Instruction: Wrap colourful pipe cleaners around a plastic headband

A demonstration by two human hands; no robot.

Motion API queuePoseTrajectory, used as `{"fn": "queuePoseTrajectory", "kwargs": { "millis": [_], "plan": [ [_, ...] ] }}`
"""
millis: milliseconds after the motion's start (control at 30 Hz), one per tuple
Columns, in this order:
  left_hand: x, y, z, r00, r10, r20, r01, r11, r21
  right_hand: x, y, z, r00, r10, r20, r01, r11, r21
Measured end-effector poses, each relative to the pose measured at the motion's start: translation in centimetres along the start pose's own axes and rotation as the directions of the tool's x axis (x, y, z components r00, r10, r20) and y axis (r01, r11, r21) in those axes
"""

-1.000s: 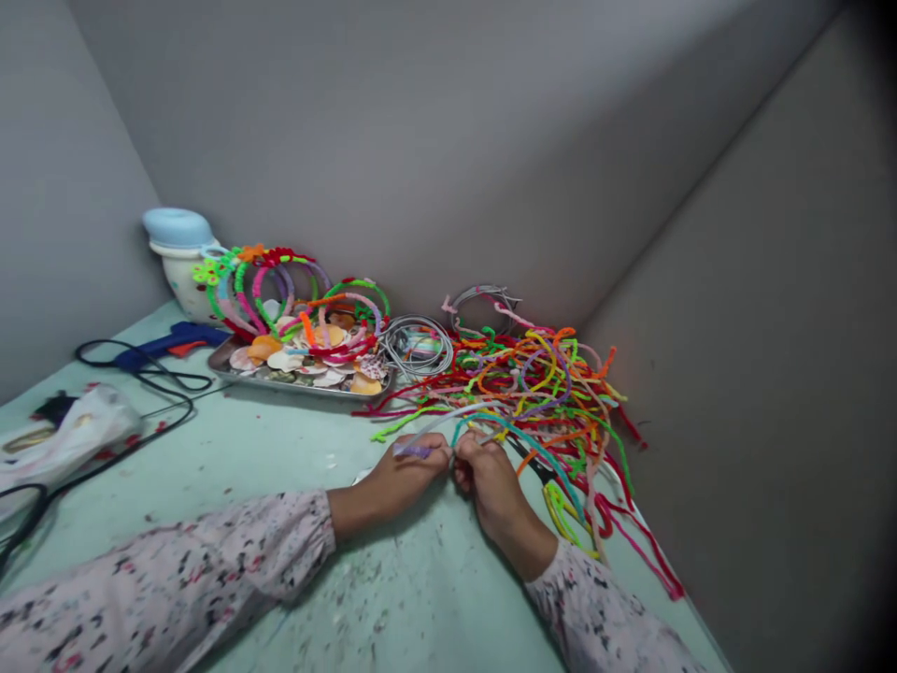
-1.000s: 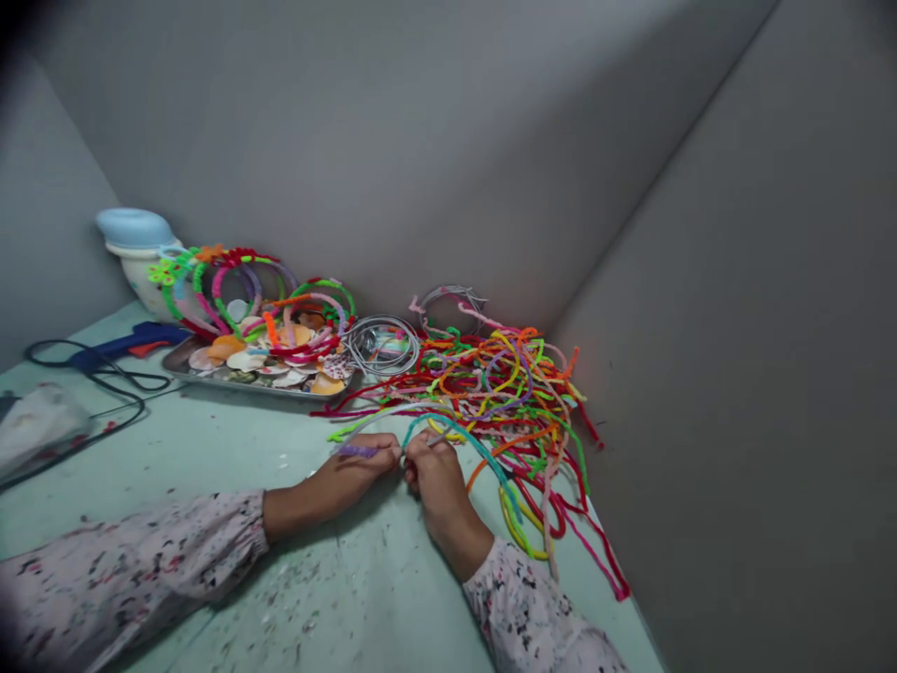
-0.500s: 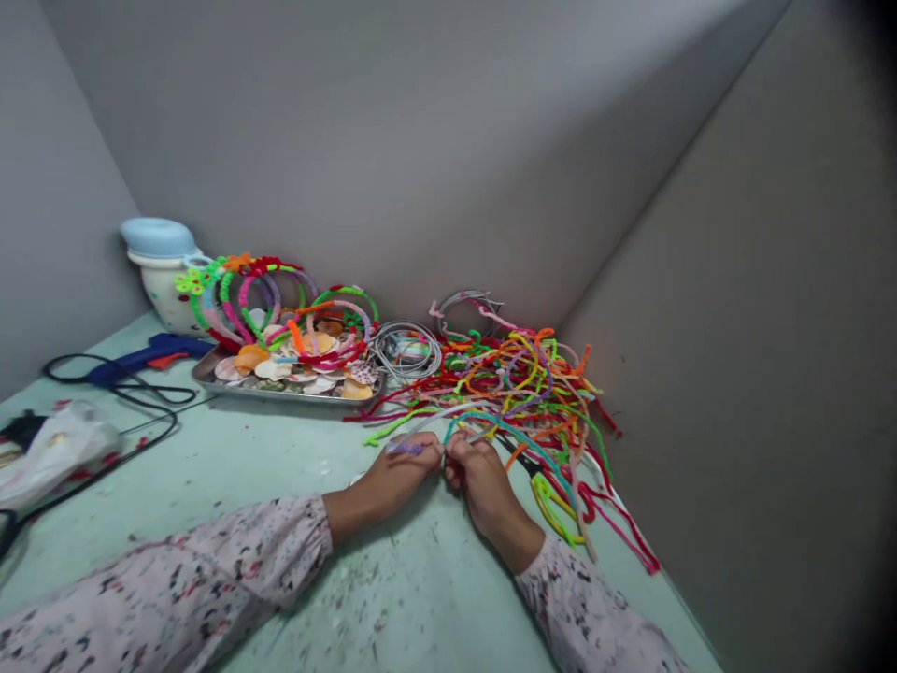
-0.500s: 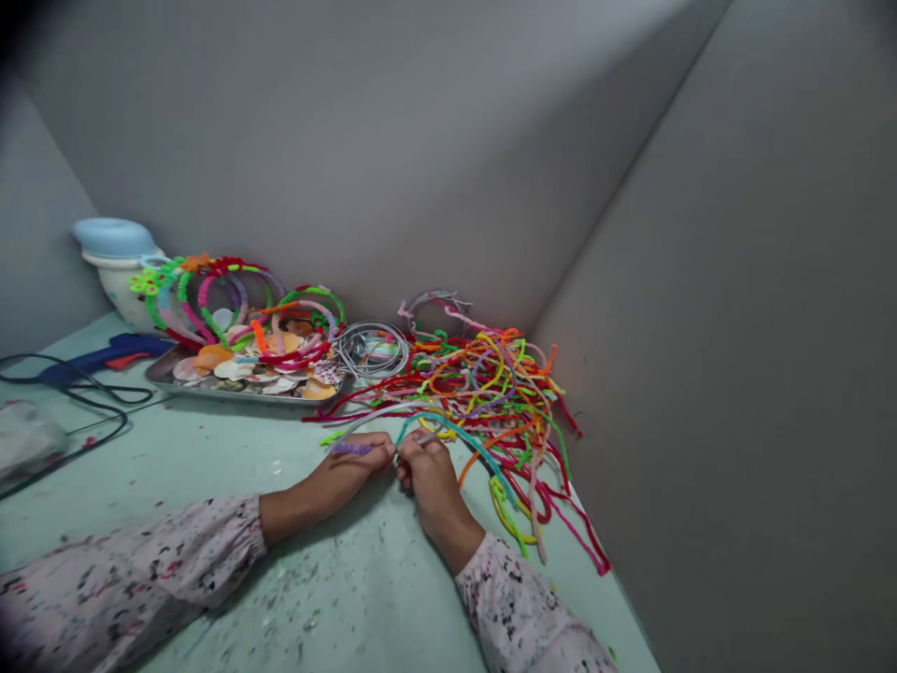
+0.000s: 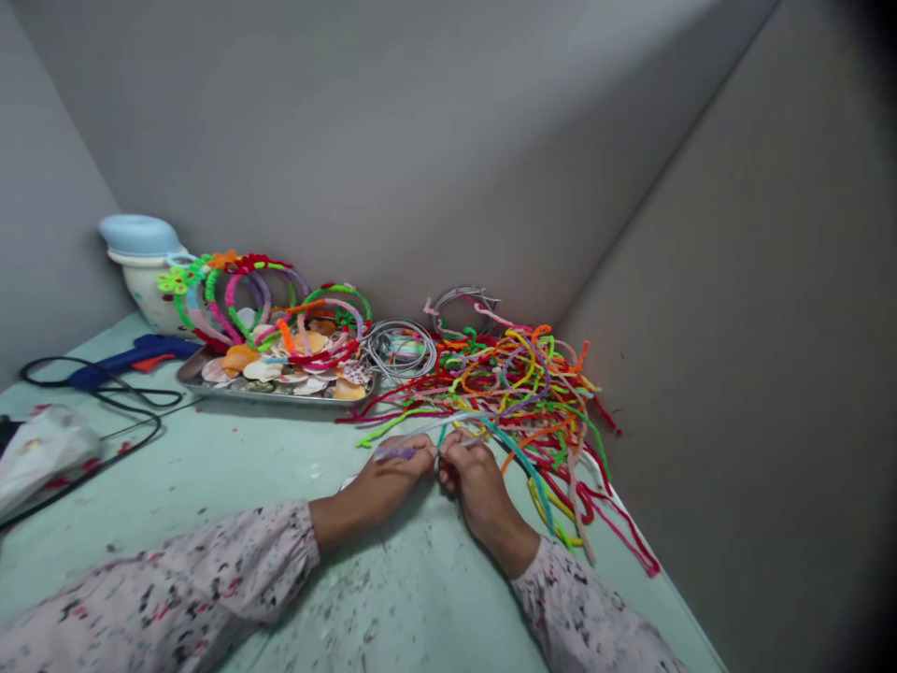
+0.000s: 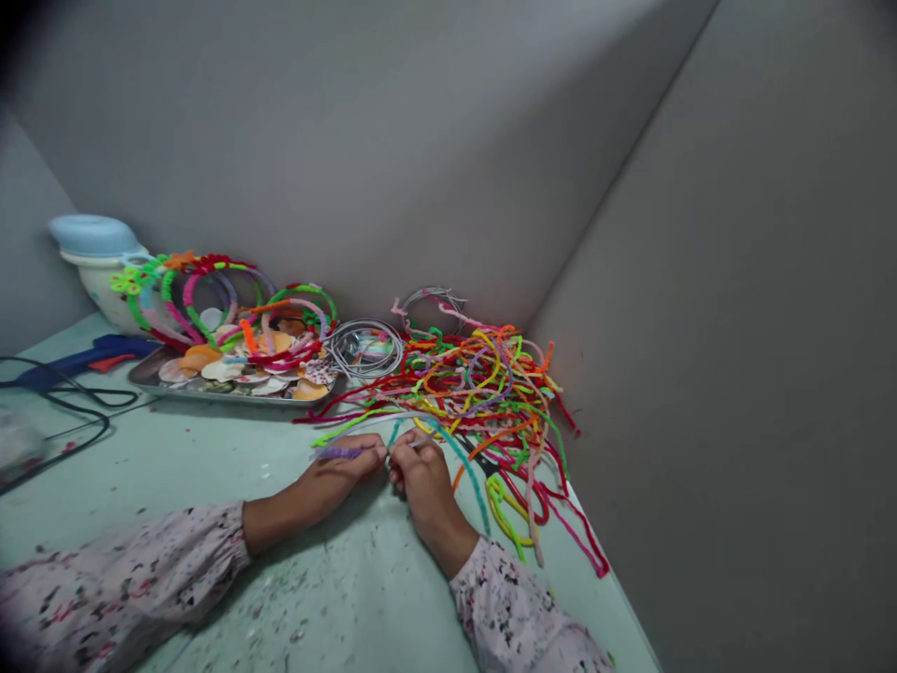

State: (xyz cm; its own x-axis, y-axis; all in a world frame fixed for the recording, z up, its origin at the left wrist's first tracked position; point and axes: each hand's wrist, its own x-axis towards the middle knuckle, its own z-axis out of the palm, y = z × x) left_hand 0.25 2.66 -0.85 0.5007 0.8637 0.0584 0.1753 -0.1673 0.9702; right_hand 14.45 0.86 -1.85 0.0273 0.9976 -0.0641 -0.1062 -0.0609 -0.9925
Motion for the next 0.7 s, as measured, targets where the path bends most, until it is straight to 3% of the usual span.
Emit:
{"fn": "queuePoseTrajectory", "kwargs": {
  "millis": [167,333,700],
  "plan": [
    [0.03,-0.62,-0.18,1.000,0.002,0.004,-0.002,1.000,0.023,-0.06,0.09,0.04,0.999,-0.003,-0.035,0.002,1.000,-0.031],
    [0.16,-1.01,-0.41,0.990,-0.113,-0.084,0.099,0.983,-0.154,-0.37,-0.38,0.45,0.993,-0.103,-0.058,0.094,0.986,-0.135],
    [0.26,-0.42,-0.54,0.988,-0.130,-0.083,0.101,0.952,-0.288,-0.29,0.05,0.67,0.983,-0.181,-0.026,0.179,0.981,-0.076]
  ]
}}
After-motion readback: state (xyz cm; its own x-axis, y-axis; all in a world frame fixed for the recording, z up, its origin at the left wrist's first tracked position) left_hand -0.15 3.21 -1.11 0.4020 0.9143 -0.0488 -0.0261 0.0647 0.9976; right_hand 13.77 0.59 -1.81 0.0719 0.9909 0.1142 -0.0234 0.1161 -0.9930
